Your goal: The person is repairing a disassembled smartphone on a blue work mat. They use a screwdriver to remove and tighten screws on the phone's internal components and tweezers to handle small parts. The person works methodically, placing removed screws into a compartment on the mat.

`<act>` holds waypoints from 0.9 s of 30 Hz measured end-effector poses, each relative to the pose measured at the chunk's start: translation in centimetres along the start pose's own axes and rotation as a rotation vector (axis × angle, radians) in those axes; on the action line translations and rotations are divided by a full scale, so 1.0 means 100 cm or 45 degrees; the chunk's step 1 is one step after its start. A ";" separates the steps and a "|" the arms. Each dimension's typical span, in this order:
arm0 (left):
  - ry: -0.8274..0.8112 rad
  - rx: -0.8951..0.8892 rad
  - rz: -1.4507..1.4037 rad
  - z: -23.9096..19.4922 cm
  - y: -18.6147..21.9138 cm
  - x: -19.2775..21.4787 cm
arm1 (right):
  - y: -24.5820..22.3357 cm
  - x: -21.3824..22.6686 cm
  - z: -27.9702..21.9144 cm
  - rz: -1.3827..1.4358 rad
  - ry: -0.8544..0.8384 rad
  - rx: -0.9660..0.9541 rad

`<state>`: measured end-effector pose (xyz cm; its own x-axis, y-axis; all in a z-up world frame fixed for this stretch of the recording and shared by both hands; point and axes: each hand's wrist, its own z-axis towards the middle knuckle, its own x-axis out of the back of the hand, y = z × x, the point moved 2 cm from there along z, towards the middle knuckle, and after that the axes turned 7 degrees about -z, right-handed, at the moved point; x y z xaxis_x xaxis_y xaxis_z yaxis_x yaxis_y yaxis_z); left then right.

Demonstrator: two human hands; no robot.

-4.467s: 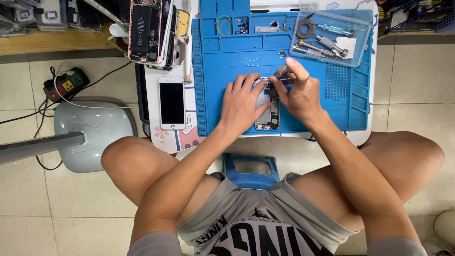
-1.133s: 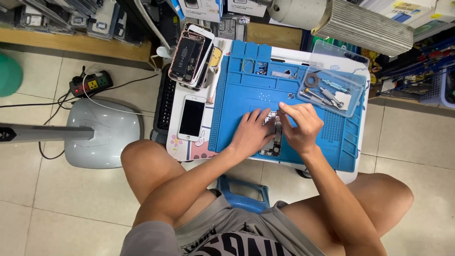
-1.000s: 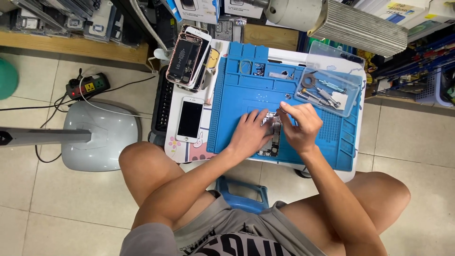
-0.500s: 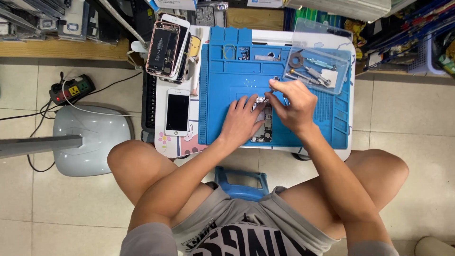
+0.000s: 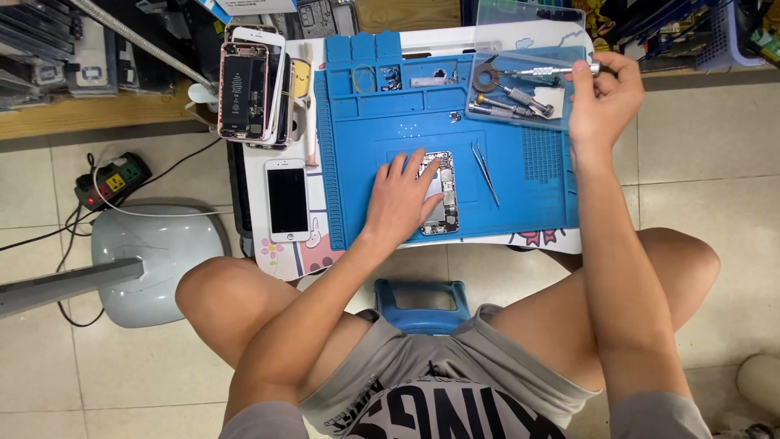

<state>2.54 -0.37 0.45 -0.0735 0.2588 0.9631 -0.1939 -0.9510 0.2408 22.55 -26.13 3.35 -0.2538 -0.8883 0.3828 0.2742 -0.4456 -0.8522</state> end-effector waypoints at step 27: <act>-0.038 0.019 0.081 0.000 0.002 -0.007 | -0.010 0.014 -0.028 -0.821 -0.365 0.447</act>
<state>2.61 -0.71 -0.18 -0.0564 0.1925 0.9797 -0.1753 -0.9679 0.1801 19.31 -26.61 3.70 -0.2264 -0.4151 0.8811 0.4429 -0.8496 -0.2865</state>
